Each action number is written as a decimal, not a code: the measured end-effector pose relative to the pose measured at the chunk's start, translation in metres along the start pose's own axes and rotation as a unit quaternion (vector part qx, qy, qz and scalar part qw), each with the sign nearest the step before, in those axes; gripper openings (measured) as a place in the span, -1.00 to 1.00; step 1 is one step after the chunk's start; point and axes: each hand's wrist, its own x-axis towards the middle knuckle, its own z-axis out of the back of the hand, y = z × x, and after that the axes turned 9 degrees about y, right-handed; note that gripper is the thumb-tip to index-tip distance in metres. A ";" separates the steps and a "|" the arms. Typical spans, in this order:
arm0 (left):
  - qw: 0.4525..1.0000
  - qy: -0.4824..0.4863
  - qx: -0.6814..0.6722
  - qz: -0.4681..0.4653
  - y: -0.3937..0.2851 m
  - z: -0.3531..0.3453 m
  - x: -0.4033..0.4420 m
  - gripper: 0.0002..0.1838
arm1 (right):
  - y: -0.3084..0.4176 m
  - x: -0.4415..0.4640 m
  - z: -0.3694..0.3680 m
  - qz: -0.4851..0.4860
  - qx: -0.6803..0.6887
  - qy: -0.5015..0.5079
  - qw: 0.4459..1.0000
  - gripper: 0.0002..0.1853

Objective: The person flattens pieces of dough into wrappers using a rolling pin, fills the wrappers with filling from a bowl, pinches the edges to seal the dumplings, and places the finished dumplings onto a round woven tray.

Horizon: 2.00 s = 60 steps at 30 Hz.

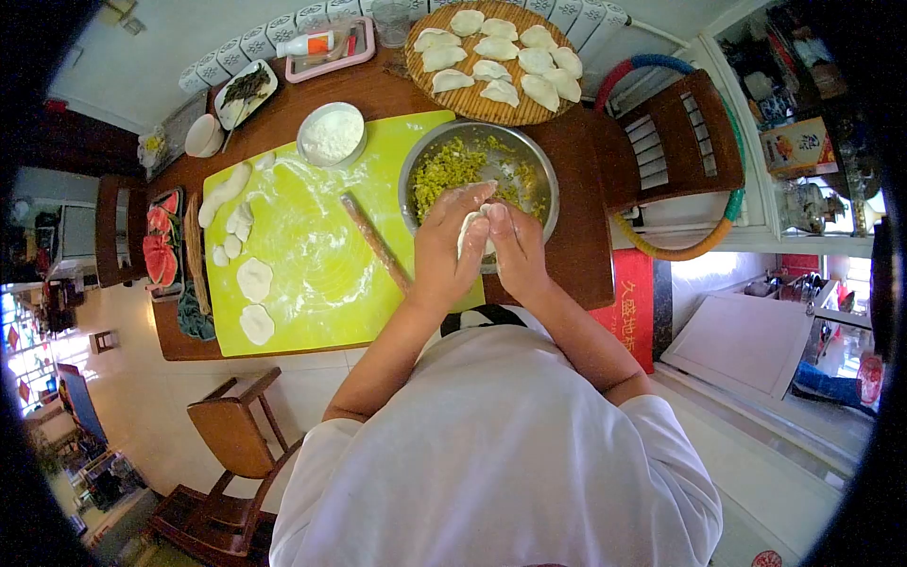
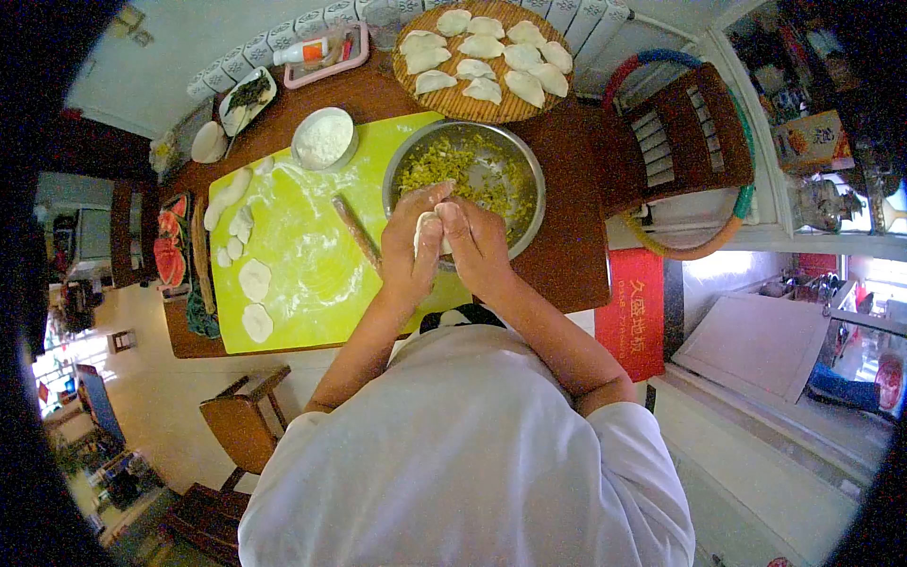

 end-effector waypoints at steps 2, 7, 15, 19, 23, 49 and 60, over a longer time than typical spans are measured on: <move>1.000 -0.014 0.011 0.003 0.000 -0.002 0.000 -0.65 | -0.002 0.000 0.000 0.006 -0.033 -0.002 0.999 -0.61; 0.999 -0.039 0.010 -0.007 0.001 -0.007 0.001 -0.65 | 0.001 0.000 -0.002 0.029 -0.075 -0.029 0.996 -0.58; 0.999 -0.028 0.026 -0.003 -0.006 -0.004 0.004 -0.64 | -0.008 -0.001 -0.002 -0.038 -0.024 -0.023 0.999 -0.55; 0.999 -0.036 -0.039 0.005 0.004 -0.004 0.003 -0.58 | -0.004 0.001 -0.002 -0.024 0.020 -0.018 0.999 -0.55; 0.995 -0.042 -0.081 0.043 0.002 -0.003 0.002 -0.56 | -0.006 0.000 -0.002 -0.033 -0.031 -0.019 0.999 -0.54; 0.806 0.045 -0.547 0.223 -0.005 0.009 -0.009 -0.40 | 0.011 0.018 0.026 0.316 -0.244 -0.026 0.916 -0.71; 0.963 0.133 -0.162 0.168 -0.007 0.025 -0.008 -0.31 | 0.024 0.025 0.029 0.288 -0.247 0.020 0.925 -0.69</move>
